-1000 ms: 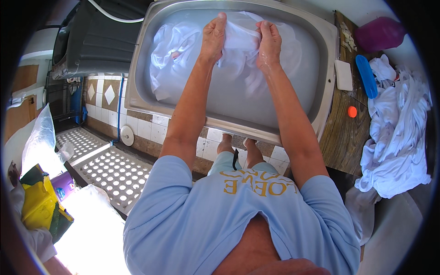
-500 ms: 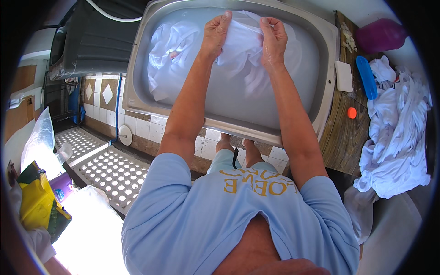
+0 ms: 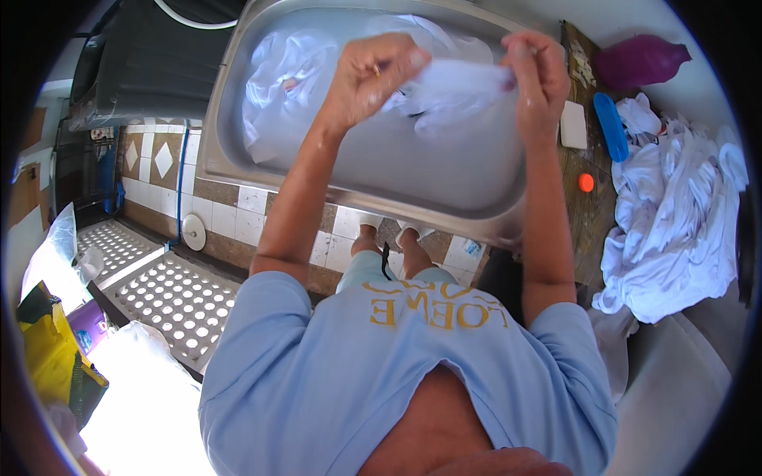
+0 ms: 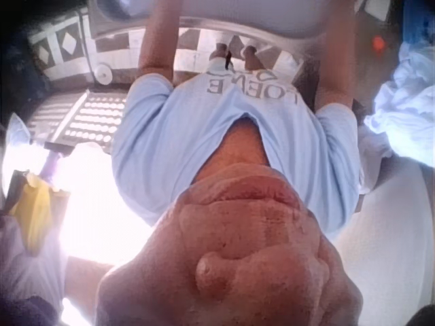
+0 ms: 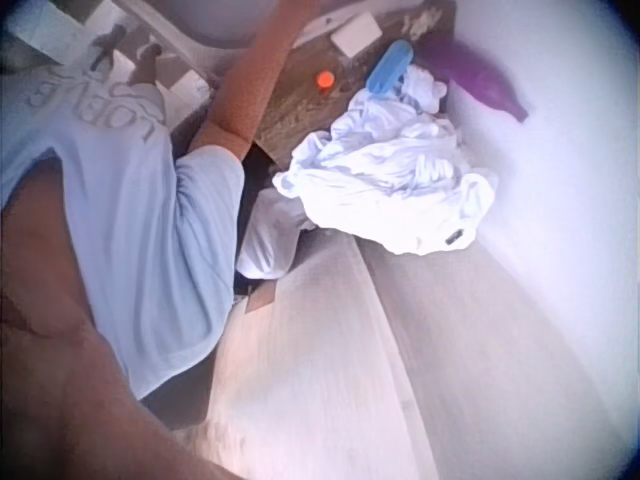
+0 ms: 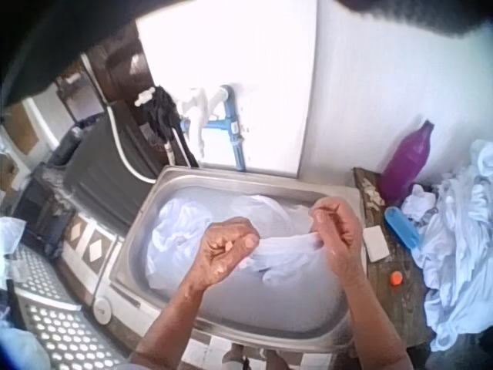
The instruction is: The person washes a white shirt by hand in a basin of soapy water, scrubbing a specific stain, then wrings it out and places it into a top-loading washing machine.
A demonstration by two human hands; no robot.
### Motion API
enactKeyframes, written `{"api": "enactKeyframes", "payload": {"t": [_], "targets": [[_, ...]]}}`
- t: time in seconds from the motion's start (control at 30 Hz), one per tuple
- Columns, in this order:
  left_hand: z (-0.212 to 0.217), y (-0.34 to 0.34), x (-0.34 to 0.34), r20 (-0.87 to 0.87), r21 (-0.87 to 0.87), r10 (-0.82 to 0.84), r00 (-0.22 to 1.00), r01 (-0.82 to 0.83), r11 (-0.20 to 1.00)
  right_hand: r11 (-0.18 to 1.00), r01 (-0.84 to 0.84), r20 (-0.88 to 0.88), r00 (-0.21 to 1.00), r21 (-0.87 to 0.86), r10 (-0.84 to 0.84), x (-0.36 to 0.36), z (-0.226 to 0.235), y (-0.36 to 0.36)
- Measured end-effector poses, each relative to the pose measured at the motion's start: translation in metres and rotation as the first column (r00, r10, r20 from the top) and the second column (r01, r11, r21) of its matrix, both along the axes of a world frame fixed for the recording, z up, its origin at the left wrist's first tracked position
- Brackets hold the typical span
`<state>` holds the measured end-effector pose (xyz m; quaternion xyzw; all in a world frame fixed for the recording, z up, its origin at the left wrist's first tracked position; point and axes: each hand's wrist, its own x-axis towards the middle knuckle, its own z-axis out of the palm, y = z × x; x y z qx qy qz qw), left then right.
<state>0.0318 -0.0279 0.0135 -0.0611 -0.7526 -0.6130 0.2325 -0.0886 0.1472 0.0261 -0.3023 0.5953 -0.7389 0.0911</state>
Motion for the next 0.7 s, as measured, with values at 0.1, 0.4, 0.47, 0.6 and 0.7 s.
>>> {"api": "enactKeyframes", "payload": {"t": [0.1,0.4,0.47,0.6,0.7], "targets": [[-0.023,0.006,0.027,0.013,-0.255,-0.008,1.0,0.011,0.967,0.874,-0.077,-0.154,0.973,0.48,0.17,-0.003,-0.038,0.052],[-0.098,0.001,0.018,0.316,-0.582,0.531,0.787,-0.282,0.763,0.577,0.346,-0.478,0.874,0.74,0.088,0.014,-0.09,0.04],[-0.107,0.0,0.011,0.294,-0.65,0.565,0.771,-0.272,0.71,0.527,0.484,-0.639,0.753,0.699,0.157,0.006,-0.101,0.034],[-0.097,-0.024,0.016,0.258,-0.516,0.576,0.776,-0.393,0.761,0.452,0.246,-0.388,0.886,0.857,0.254,-0.017,-0.082,0.042],[-0.074,-0.051,0.056,0.356,-0.556,0.598,0.718,-0.351,0.753,0.456,0.023,-0.183,0.933,0.89,0.31,-0.001,-0.036,0.063]]}}
